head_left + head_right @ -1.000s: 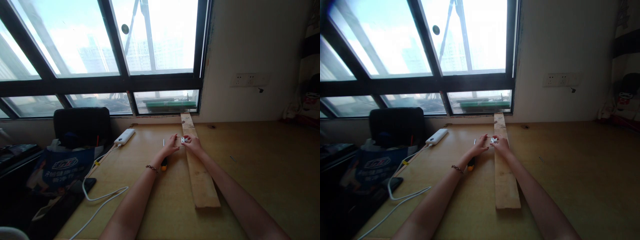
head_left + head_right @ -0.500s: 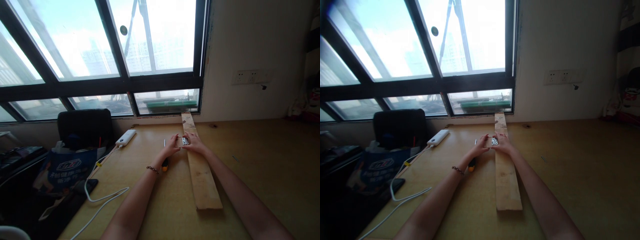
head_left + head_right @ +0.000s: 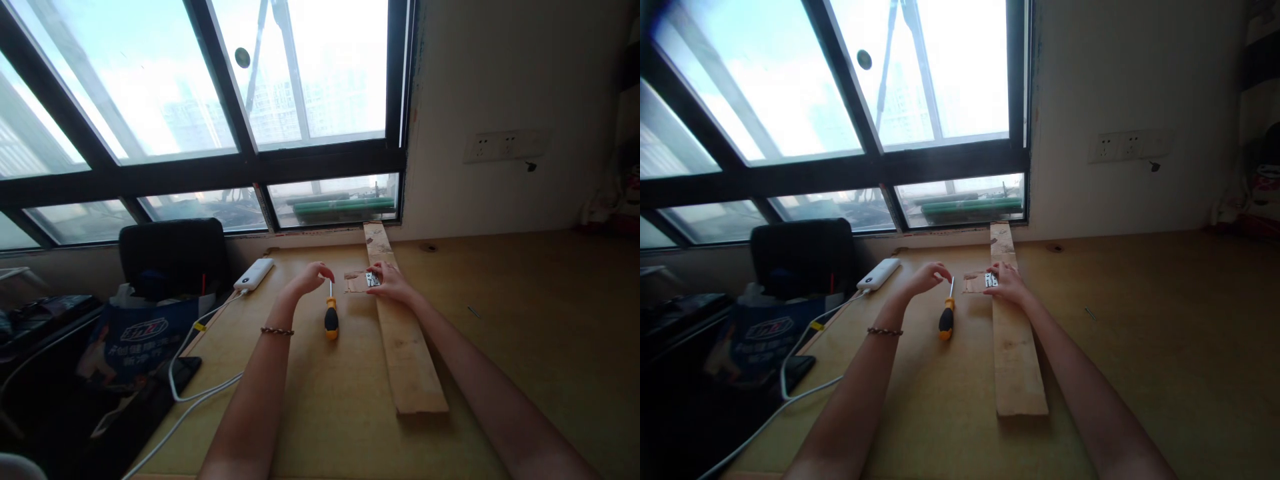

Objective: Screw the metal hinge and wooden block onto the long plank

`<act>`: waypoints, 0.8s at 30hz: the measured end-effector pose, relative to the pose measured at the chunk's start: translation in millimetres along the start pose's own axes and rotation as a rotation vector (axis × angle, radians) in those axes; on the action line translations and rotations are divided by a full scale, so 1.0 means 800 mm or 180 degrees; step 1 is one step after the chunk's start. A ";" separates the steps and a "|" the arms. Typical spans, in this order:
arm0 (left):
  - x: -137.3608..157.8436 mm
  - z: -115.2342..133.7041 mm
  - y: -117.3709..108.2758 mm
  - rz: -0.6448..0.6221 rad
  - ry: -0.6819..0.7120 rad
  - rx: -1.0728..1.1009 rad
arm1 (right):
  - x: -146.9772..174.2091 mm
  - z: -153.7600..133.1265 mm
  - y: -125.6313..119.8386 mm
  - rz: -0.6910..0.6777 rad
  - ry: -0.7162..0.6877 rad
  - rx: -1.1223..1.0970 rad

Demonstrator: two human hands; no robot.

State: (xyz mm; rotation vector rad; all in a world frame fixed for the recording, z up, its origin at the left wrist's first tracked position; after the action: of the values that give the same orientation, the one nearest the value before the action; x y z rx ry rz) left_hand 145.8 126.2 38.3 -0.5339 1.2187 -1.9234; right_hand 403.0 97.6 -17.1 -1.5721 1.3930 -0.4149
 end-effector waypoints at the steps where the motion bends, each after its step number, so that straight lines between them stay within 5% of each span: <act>1: 0.004 -0.001 -0.004 -0.0236 -0.0079 -0.0190 | 0.000 0.001 0.000 -0.0001 -0.0003 -0.0005; 6: 0.002 -0.007 0.023 -0.1626 -0.0340 -0.0361 | 0.000 0.002 0.001 0.0023 -0.0010 0.0006; 9: -0.006 -0.010 0.046 -0.1722 -0.0542 -0.0449 | 0.000 0.002 0.001 0.0007 -0.0033 0.0009; 13: -0.003 -0.010 0.044 -0.1272 -0.0658 -0.0708 | -0.001 0.002 0.001 0.0008 -0.0026 -0.0014; 18: 0.026 -0.001 -0.014 -0.0683 -0.0110 -0.0006 | -0.001 0.001 0.000 0.0012 0.0001 -0.0001; 21: 0.039 0.013 -0.054 0.0224 0.0416 0.0957 | 0.000 -0.001 -0.001 0.0015 -0.0021 0.0015; 24: 0.038 0.034 -0.078 0.1548 0.0564 0.1766 | 0.000 -0.002 -0.002 0.0006 -0.0029 -0.0015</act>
State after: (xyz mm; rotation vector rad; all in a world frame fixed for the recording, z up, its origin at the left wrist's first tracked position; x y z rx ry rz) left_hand 121.8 101.0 104.8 0.2120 0.7649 -1.7893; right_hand 402.6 96.7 -14.8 -1.5746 1.3896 -0.4030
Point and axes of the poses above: each hand's wrist, its own x-axis away from the middle knuckle, its own y-axis out of the palm, z = x × y, the point moved 1 cm from there along -x, towards the middle knuckle, and after that the axes turned 5 degrees about -z, right-handed, at the moved point
